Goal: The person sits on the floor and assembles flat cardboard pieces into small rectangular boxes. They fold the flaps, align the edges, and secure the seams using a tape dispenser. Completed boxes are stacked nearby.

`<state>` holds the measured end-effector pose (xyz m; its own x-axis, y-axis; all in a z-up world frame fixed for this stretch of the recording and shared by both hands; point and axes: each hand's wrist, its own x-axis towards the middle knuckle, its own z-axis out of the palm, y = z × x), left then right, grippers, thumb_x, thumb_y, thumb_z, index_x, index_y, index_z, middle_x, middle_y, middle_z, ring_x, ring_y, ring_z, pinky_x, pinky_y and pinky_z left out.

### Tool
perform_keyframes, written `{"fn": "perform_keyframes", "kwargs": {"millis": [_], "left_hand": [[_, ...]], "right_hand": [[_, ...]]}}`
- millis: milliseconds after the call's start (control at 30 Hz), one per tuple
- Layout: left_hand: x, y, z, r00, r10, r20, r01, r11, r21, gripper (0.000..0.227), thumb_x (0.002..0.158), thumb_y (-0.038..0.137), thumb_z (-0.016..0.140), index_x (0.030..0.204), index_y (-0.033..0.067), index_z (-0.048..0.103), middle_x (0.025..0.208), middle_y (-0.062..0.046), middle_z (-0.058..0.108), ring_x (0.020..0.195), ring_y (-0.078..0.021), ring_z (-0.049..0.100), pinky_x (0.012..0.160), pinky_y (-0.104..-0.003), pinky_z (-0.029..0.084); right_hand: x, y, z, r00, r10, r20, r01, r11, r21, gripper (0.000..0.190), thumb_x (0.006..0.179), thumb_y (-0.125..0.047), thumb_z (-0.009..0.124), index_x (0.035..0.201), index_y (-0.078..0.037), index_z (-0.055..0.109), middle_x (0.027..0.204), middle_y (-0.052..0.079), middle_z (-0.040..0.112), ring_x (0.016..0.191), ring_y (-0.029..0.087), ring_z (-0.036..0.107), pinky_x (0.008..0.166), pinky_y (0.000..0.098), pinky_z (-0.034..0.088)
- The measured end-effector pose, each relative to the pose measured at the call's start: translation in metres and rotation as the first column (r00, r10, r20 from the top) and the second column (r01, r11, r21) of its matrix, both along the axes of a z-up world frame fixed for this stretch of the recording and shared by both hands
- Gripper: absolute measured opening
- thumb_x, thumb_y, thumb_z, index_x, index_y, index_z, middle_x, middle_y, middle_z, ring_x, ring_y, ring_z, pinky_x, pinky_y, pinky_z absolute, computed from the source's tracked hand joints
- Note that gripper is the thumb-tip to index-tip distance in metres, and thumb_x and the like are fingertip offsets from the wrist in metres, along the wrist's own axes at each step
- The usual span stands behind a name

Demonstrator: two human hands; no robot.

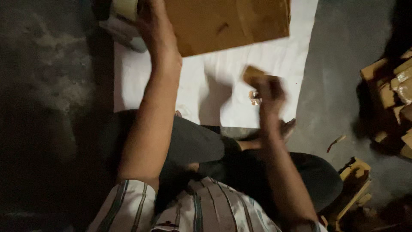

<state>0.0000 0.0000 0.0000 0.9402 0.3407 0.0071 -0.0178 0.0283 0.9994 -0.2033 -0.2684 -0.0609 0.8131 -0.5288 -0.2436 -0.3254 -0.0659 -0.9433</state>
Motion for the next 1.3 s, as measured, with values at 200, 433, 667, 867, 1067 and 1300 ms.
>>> {"fn": "perform_keyframes", "kwargs": {"millis": [200, 433, 667, 867, 1067, 1300], "left_hand": [[-0.049, -0.050, 0.006, 0.986, -0.166, 0.016, 0.167, 0.986, -0.031, 0.057, 0.099, 0.057, 0.064, 0.072, 0.0117, 0.043, 0.071, 0.003, 0.038, 0.074, -0.0114, 0.039, 0.073, -0.032, 0.036], [-0.068, -0.069, 0.015, 0.970, -0.227, -0.091, 0.233, 0.970, 0.069, 0.054, 0.099, 0.052, 0.064, 0.070, 0.0117, 0.045, 0.070, 0.004, 0.042, 0.074, -0.0110, 0.042, 0.072, -0.032, 0.039], [-0.070, -0.074, 0.009, 0.961, -0.220, -0.165, 0.244, 0.959, 0.144, 0.059, 0.100, 0.059, 0.063, 0.071, 0.0122, 0.042, 0.072, 0.004, 0.040, 0.073, -0.0120, 0.040, 0.070, -0.033, 0.036], [-0.073, -0.083, -0.001, 0.848, -0.317, -0.425, 0.426, 0.885, 0.188, 0.056, 0.096, 0.067, 0.054, 0.099, 0.0121, 0.064, 0.095, -0.003, 0.061, 0.095, -0.0160, 0.055, 0.088, -0.037, 0.046], [-0.080, -0.082, -0.001, 0.770, -0.604, -0.204, 0.591, 0.797, -0.128, 0.077, 0.098, 0.063, 0.059, 0.142, 0.0005, 0.047, 0.138, -0.015, 0.052, 0.138, -0.0257, 0.046, 0.117, -0.044, 0.034], [-0.104, -0.092, 0.028, 0.611, -0.763, -0.209, 0.756, 0.642, -0.131, 0.076, 0.095, 0.056, 0.061, 0.148, 0.0036, 0.043, 0.136, -0.017, 0.059, 0.124, -0.0244, 0.062, 0.104, -0.040, 0.052]], "right_hand": [[-0.041, -0.044, 0.120, 0.826, -0.029, 0.563, 0.078, 0.995, -0.064, 0.014, 0.110, -0.015, 0.075, 0.113, -0.004, 0.068, 0.105, 0.011, 0.070, 0.086, 0.015, 0.068, 0.072, 0.0276, 0.058], [-0.027, -0.025, 0.118, 0.915, 0.122, 0.385, 0.000, 0.954, -0.301, 0.014, 0.101, -0.013, 0.075, 0.104, 0.000, 0.070, 0.095, 0.010, 0.072, 0.086, 0.016, 0.069, 0.075, 0.0323, 0.059], [-0.013, -0.018, 0.102, 0.929, 0.130, 0.348, -0.048, 0.971, -0.234, 0.031, 0.106, -0.028, 0.061, 0.127, -0.005, 0.065, 0.130, 0.016, 0.053, 0.119, 0.022, 0.057, 0.094, 0.0364, 0.055], [-0.005, -0.007, 0.098, 0.972, 0.114, 0.206, -0.144, 0.980, 0.140, 0.075, 0.084, -0.034, 0.080, 0.140, -0.002, 0.043, 0.127, 0.027, 0.062, 0.112, 0.030, 0.070, 0.092, 0.0440, 0.065], [-0.005, -0.029, 0.080, 0.986, 0.008, 0.166, -0.031, 0.990, 0.138, 0.060, 0.085, -0.024, 0.081, 0.130, 0.007, 0.059, 0.108, 0.019, 0.076, 0.097, 0.029, 0.077, 0.087, 0.0420, 0.066], [-0.127, -0.196, 0.133, 0.982, 0.028, 0.187, 0.050, 0.915, -0.401, 0.056, 0.092, -0.018, 0.078, 0.141, 0.001, 0.058, 0.131, 0.019, 0.071, 0.119, 0.026, 0.071, 0.103, 0.0366, 0.061]]}}
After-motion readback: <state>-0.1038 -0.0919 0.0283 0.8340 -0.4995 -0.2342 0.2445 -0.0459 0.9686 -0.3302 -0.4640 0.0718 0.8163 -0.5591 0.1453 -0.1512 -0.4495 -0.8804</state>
